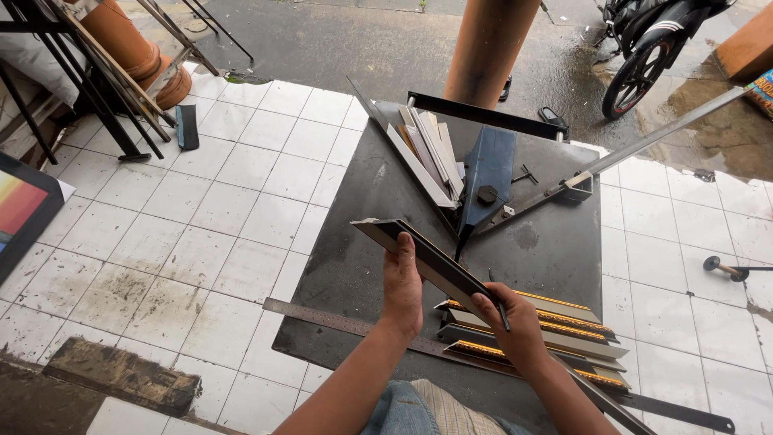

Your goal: Measuring and aligning decorative frame moldings on a miter cutting machine for final assembly.

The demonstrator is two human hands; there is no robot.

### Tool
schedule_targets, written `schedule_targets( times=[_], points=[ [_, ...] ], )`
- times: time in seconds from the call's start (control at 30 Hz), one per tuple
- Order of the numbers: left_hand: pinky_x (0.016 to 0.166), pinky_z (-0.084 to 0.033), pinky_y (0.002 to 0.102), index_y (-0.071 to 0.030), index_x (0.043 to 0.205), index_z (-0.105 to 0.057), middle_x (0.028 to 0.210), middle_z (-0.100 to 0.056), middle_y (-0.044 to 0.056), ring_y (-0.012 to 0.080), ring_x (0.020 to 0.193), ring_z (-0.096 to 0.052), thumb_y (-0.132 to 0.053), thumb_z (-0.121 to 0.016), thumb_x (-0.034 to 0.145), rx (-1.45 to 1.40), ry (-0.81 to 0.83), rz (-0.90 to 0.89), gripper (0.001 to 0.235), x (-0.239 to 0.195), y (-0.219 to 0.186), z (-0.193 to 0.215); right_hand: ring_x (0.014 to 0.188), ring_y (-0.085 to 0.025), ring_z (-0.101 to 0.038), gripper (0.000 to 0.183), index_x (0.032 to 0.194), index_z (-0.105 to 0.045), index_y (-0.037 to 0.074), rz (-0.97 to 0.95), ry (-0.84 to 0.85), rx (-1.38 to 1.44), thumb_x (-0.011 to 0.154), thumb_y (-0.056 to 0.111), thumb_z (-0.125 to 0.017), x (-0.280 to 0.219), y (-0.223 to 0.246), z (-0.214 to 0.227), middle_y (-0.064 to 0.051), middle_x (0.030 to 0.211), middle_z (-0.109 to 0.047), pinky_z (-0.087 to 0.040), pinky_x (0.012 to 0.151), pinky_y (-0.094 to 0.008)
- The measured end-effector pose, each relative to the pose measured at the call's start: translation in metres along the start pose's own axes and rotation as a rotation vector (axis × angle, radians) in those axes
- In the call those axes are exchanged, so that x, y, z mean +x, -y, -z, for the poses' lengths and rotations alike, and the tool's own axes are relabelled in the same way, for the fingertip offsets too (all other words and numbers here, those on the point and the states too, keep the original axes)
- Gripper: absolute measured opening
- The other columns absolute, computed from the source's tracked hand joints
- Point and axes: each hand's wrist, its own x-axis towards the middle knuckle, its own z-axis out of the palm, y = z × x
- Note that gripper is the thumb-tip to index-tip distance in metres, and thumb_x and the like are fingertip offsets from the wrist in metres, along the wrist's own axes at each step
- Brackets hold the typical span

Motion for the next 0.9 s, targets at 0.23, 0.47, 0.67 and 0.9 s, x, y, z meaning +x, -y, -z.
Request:
schedule_targets(
  times=[0.23,0.47,0.67,0.9],
  points=[
    [0.099,-0.028,0.030,-0.019,0.108,-0.044,0.108,-0.049,-0.005,0.0094,0.106,-0.041,-0.056,-0.044,0.071,0.051,-0.067,0.016,0.052,0.0055,0.0042,0.0015,0.059,-0.013,-0.044,0.028,0.084,-0.064,0.011,0.010,0.022,-0.014,0.081,0.036,-0.052,0.0015,0.0037,-0.0017,-0.001,0.064,-0.054,-0.034,0.053,-0.026],
    [0.097,-0.030,0.030,-0.019,0.106,-0.043,0.103,-0.047,-0.004,0.0105,0.101,-0.041,-0.057,-0.044,0.071,0.053,-0.067,0.051,0.052,0.0036,0.0009,0.0000,0.061,-0.013,-0.047,0.031,0.085,-0.065,0.011,-0.001,0.016,0.015,0.079,0.039,-0.053,0.0037,0.0010,-0.0026,-0.002,0.066,-0.057,-0.035,0.053,-0.026],
    [0.100,-0.028,0.031,-0.019,0.110,-0.043,0.111,-0.049,-0.004,0.0106,0.108,-0.041,-0.055,-0.045,0.070,0.035,-0.078,0.046,0.054,0.0058,0.0022,-0.0015,0.060,-0.013,-0.046,0.029,0.084,-0.064,0.011,0.021,0.024,0.028,0.080,0.037,-0.053,0.0058,-0.0045,-0.0029,-0.001,0.065,-0.055,-0.035,0.053,-0.026],
    [0.098,-0.031,0.030,-0.019,0.109,-0.044,0.107,-0.049,-0.003,0.0115,0.104,-0.042,-0.053,-0.046,0.072,0.038,-0.096,0.059,0.050,0.0069,0.0056,0.0000,0.061,-0.013,-0.047,0.030,0.088,-0.064,0.012,0.036,0.051,-0.008,0.081,0.038,-0.050,0.0039,-0.0031,-0.0018,-0.001,0.067,-0.056,-0.035,0.053,-0.026]
  ],
)
